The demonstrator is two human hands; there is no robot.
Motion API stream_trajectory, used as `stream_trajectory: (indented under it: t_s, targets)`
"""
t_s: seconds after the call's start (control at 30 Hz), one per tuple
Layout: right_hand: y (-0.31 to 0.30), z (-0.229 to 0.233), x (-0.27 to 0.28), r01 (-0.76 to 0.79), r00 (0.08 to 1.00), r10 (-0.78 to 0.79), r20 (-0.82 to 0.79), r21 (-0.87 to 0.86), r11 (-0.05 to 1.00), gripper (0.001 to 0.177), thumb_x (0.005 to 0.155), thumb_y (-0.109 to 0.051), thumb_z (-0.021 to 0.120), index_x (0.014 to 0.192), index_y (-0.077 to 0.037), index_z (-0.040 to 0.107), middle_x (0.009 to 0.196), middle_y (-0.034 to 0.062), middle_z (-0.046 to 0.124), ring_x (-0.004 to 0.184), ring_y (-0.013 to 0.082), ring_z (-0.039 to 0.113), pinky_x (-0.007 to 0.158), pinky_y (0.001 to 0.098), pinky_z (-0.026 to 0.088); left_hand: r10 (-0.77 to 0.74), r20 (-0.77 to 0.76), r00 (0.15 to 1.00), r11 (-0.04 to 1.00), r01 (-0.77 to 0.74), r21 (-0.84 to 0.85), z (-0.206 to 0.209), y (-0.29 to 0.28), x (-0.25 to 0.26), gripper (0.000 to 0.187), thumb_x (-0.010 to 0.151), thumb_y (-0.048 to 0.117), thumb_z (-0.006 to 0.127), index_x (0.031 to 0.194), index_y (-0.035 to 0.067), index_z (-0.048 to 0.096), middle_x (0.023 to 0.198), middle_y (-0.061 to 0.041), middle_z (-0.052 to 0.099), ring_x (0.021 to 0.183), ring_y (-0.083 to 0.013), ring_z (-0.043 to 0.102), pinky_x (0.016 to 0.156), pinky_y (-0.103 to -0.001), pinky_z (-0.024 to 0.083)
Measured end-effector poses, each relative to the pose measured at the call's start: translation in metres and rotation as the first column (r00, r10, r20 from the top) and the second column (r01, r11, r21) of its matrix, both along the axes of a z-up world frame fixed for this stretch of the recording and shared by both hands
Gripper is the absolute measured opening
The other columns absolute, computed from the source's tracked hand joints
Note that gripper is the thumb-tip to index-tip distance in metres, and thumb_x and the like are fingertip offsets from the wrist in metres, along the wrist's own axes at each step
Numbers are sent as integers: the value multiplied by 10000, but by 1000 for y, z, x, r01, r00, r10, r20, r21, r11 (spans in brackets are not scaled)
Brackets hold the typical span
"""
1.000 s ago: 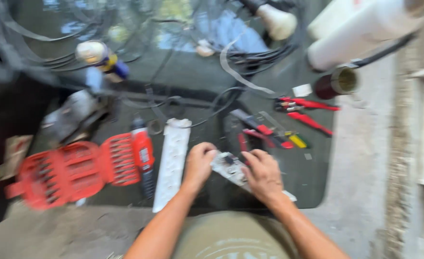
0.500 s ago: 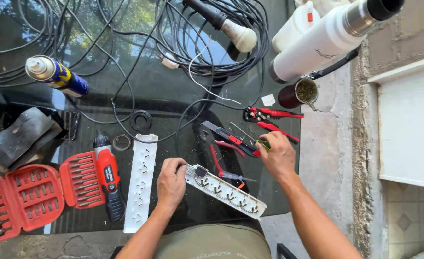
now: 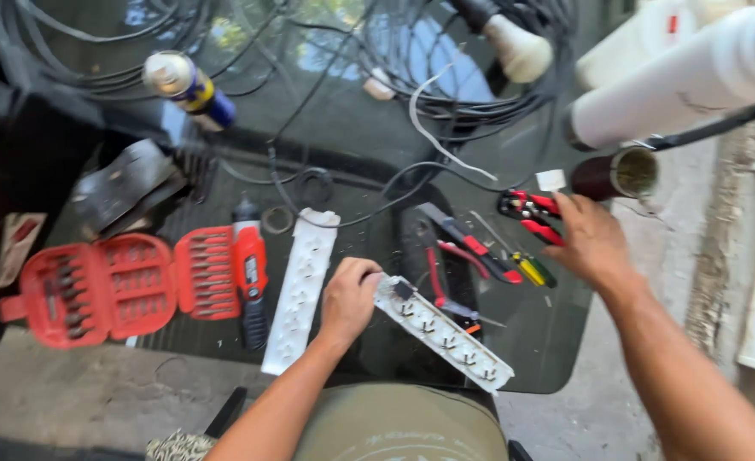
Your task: The person works on a white electrical component, using pliers to cut wires and a screwdriver to tighten connections. They manipulate the internal wiring and components of the device on a glass table.
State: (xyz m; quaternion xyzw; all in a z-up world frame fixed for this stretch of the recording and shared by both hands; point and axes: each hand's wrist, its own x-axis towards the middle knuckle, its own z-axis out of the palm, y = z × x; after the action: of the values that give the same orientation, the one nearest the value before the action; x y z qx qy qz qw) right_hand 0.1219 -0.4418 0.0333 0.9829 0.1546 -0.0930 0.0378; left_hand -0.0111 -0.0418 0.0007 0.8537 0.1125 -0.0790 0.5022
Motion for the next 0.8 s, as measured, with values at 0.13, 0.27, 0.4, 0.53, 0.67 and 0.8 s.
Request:
stream_trajectory:
  t_s: [0.13,0.27,0.4,0.53,0.67,0.8]
  targets:
    - [46,56,8,205,932,-221,-286,-84,975,902,635,-364,811,1449,-174,472,1364,131,532,1139,383,624,847,515,544,94,-97,991,993,-100,-58,5,-2,7,150,831,216,625,873,150,754,911,-4,702,892,-188,684,863,-328,486]
    - [48,73,-14,465,859,-360,-364,260,847,678,681,-304,679,1335,-137,610,1181,117,603,1015,299,600,853,427,467,121,-291,949,990,-135,-29,10,-4,11,260,793,287,542,897,178,754,970,4,739,960,-211,681,891,-356,483]
    - [122,125,-67,845,491,94,-866,447,-293,876,626,-180,516,1477,2,417,1331,321,557,1105,473,566,953,670,423,137,-476,868,980,-189,-61,48,-3,22,285,819,287,505,920,176,747,982,39,762,966,-197,673,854,-357,481]
    - [186,86,-126,858,492,290,-821,399,-323,839,612,-203,611,1427,-23,522,1172,252,698,1046,385,689,849,570,550,147,-431,890,959,-235,-158,34,-2,15,224,840,302,640,957,179,787,933,-72,752,988,-332,693,894,-418,519]
    - [206,47,-153,944,260,417,-871,138,-299,695,644,-136,576,1335,-60,588,1098,207,705,994,430,683,876,612,544,146,-419,896,932,-267,-247,26,0,16,216,793,305,666,928,200,799,878,-43,755,946,-287,702,849,-382,527]
    - [213,45,-156,968,208,399,-893,129,-215,594,686,-140,555,1279,-119,591,1086,153,687,962,376,677,838,583,560,70,-339,938,957,-159,-242,35,0,8,203,803,326,658,914,241,805,907,-39,764,988,-308,708,873,-416,549]
